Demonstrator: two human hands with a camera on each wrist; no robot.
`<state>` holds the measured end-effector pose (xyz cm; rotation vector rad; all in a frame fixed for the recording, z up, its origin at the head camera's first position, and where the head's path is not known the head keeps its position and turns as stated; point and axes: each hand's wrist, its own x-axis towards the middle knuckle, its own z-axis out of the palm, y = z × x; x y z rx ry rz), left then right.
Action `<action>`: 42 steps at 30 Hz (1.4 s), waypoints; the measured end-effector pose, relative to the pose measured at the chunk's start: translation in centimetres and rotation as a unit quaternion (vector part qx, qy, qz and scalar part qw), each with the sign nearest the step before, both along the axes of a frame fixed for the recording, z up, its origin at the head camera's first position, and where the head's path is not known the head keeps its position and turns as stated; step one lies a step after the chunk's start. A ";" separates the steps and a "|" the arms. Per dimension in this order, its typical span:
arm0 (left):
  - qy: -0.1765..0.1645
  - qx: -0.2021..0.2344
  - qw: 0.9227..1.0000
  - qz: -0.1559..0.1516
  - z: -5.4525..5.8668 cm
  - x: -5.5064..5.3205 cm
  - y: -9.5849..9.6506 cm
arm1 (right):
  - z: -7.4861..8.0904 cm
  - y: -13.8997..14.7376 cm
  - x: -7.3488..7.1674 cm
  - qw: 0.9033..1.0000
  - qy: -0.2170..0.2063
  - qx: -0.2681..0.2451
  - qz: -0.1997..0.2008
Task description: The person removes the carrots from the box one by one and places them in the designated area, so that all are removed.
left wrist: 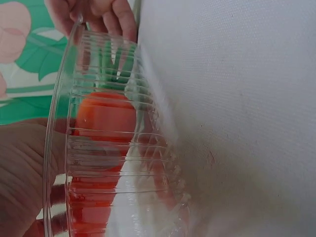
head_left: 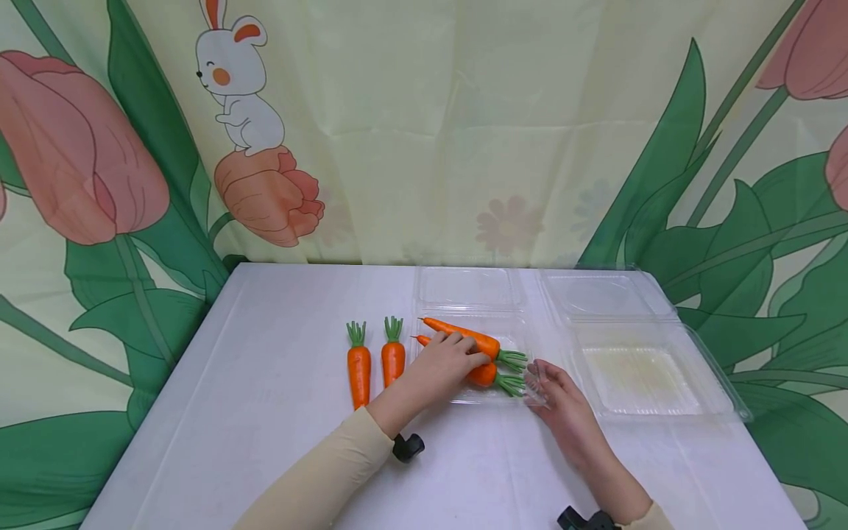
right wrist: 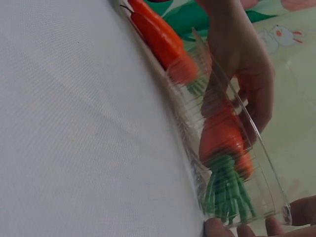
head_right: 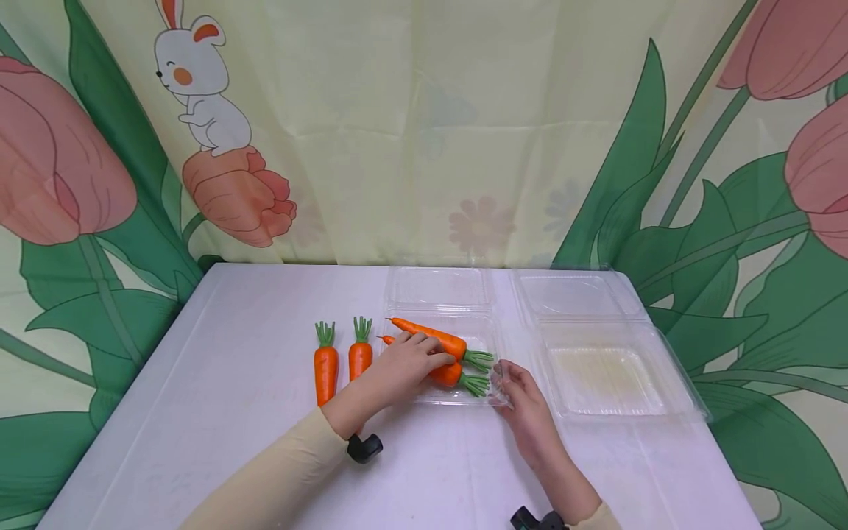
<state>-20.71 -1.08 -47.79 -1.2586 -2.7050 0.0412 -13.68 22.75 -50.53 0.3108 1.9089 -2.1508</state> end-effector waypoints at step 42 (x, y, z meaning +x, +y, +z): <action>-0.001 0.260 0.946 0.194 2.7 1.4 -9.5 | -0.1 -0.1 0.1 0.997 -0.015 -0.056 -0.051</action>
